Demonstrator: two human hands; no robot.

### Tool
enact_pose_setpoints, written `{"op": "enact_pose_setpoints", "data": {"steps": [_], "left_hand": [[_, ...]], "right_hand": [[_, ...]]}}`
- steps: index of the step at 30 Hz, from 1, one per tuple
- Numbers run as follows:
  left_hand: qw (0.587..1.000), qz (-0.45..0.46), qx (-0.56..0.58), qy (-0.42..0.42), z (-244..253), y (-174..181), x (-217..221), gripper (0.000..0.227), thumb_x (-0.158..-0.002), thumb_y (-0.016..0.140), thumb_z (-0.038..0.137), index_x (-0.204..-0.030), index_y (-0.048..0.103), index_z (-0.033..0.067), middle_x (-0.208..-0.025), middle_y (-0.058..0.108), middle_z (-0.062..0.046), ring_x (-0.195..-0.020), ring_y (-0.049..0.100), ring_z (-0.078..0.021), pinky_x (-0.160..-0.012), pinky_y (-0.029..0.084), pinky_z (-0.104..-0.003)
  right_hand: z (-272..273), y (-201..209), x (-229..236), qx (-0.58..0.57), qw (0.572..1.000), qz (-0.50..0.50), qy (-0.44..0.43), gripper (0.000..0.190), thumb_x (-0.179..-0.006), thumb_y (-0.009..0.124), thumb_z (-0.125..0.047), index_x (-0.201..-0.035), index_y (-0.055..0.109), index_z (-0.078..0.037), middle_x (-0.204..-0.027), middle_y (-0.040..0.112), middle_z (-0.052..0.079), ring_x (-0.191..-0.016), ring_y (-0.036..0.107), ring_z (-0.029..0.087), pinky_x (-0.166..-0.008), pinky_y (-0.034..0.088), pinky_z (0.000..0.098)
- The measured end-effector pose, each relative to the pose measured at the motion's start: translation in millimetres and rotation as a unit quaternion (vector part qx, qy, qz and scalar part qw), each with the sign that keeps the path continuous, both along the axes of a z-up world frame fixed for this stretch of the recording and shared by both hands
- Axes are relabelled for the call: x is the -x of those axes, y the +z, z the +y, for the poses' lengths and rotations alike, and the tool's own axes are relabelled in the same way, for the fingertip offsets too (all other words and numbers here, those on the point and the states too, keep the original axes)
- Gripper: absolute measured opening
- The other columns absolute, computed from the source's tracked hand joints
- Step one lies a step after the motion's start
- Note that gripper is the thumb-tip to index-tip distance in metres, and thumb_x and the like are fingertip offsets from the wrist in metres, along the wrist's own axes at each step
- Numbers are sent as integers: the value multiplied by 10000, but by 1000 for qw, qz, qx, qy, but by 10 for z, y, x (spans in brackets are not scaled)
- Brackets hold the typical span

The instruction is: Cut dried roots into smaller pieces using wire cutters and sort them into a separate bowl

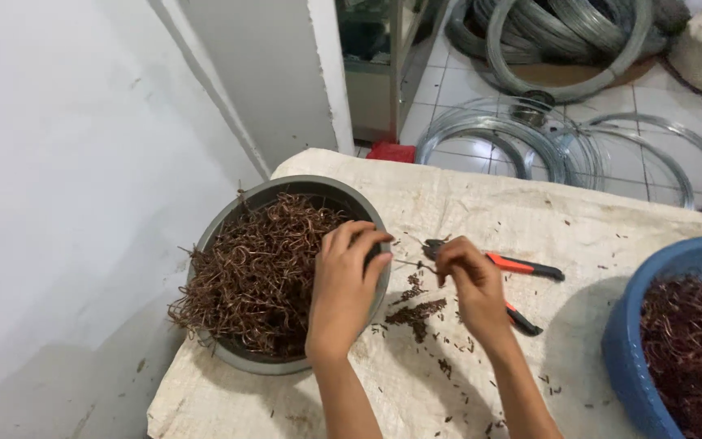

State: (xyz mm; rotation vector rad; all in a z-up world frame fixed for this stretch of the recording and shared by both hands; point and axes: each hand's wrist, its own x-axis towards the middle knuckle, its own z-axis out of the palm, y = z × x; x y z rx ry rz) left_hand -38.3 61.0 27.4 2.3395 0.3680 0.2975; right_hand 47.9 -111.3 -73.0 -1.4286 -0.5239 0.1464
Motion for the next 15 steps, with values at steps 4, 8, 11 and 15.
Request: {"op": "enact_pose_setpoints", "data": {"steps": [4, 8, 11, 15], "left_hand": [[997, 44, -13, -69, -250, -50, -152, 273, -930, 632, 284, -1162, 720, 173, -1375, 545, -27, -1326, 428, -232, -1132, 356, -475], [990, -38, -58, -120, -545, -79, -227, 157, -945, 629, 248, -994, 742, 152, -1238, 586, -11, -1236, 476, -250, -962, 386, -433], [992, -45, -71, -93, -691, -35, -276, 161, -933, 638, 264, -987, 747, 159, -1269, 610, -9, -1310, 437, -264, -1011, 363, -458], [998, -56, -30, -21, -737, -52, -360, 148, -892, 689, 245, -993, 760, 164, -1317, 621, -28, -1404, 384, -292, -1123, 315, -509]], "right_hand": [[-324, 176, -77, 2, 997, -66, -44, 251, -858, 421, 130, -802, 570, -64, -883, 553, 78, -722, 507, 166, -646, 413, 269], [-587, 258, -132, 32, 991, -114, -56, 248, -977, 427, 97, -838, 570, -51, -875, 537, 69, -747, 500, 158, -718, 433, 271], [-707, 303, -186, 48, 993, -97, -52, 199, -1016, 445, 31, -915, 602, -38, -869, 577, 72, -757, 531, 157, -733, 466, 268], [-840, 411, -183, 115, 992, -31, -29, 138, -990, 529, -23, -1061, 646, -41, -954, 728, 92, -889, 729, 184, -837, 598, 299]]}}
